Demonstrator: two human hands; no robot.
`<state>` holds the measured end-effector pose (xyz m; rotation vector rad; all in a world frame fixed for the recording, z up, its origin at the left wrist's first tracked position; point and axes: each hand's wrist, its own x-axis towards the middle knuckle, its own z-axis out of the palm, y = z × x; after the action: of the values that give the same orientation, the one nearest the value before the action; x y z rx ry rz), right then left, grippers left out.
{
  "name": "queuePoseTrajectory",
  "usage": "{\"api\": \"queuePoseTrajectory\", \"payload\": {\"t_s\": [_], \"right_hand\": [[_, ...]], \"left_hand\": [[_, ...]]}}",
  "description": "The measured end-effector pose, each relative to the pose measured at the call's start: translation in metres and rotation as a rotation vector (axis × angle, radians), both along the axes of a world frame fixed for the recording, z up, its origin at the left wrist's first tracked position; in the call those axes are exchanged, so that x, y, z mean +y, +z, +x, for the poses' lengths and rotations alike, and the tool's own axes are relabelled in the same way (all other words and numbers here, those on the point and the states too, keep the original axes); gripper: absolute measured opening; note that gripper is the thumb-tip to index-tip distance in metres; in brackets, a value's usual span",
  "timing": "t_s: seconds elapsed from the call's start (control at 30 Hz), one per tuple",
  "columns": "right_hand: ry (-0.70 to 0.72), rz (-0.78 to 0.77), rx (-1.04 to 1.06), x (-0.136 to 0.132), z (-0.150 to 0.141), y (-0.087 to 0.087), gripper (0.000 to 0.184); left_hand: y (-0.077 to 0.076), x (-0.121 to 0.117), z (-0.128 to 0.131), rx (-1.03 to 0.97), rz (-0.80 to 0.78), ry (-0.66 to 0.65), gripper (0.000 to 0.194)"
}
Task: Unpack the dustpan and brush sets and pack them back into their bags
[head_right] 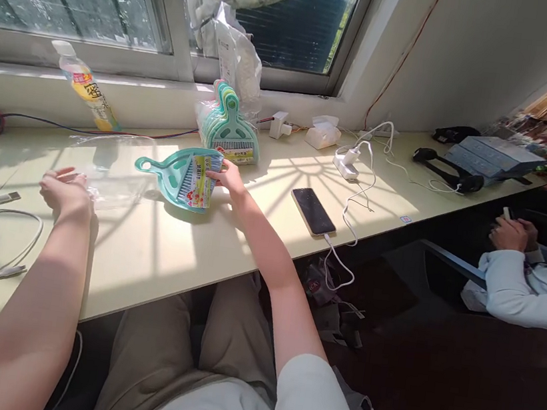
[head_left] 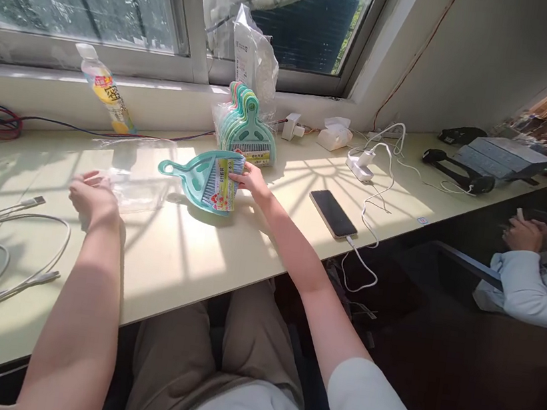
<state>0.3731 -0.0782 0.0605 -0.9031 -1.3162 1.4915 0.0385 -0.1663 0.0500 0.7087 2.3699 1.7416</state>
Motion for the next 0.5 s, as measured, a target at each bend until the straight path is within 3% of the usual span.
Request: {"api": "queuePoseTrajectory", "payload": {"t_s": [0.1, 0.13, 0.2, 0.23, 0.37, 0.43, 0.5], "right_hand": [[-0.062, -0.015, -0.001, -0.003, -0.001, 0.002, 0.044], [-0.082, -0.021, -0.005, -0.005, -0.002, 0.003, 0.042], [-0.110, -0.029, -0.006, -0.011, -0.007, 0.005, 0.040], [-0.115, -0.028, -0.003, -0.014, -0.009, 0.007, 0.040], [-0.080, 0.008, 0.006, -0.019, -0.012, 0.012, 0.038], [-0.002, 0.025, -0.011, -0.012, -0.007, 0.011, 0.034], [0.028, 0.056, -0.074, 0.003, 0.006, 0.006, 0.027]], "left_hand": [[0.006, -0.009, 0.007, 0.295, -0.029, 0.151, 0.055], [0.009, -0.010, 0.017, 0.389, 0.010, 0.117, 0.053], [0.014, -0.010, 0.045, 0.479, 0.113, -0.100, 0.033], [0.015, -0.008, 0.062, 0.399, 0.140, -0.268, 0.031], [0.008, -0.001, 0.126, -0.249, 0.157, -0.913, 0.044], [0.002, 0.000, 0.141, -0.387, 0.194, -0.999, 0.042], [-0.001, 0.001, 0.142, -0.404, 0.242, -0.905, 0.035]]}}
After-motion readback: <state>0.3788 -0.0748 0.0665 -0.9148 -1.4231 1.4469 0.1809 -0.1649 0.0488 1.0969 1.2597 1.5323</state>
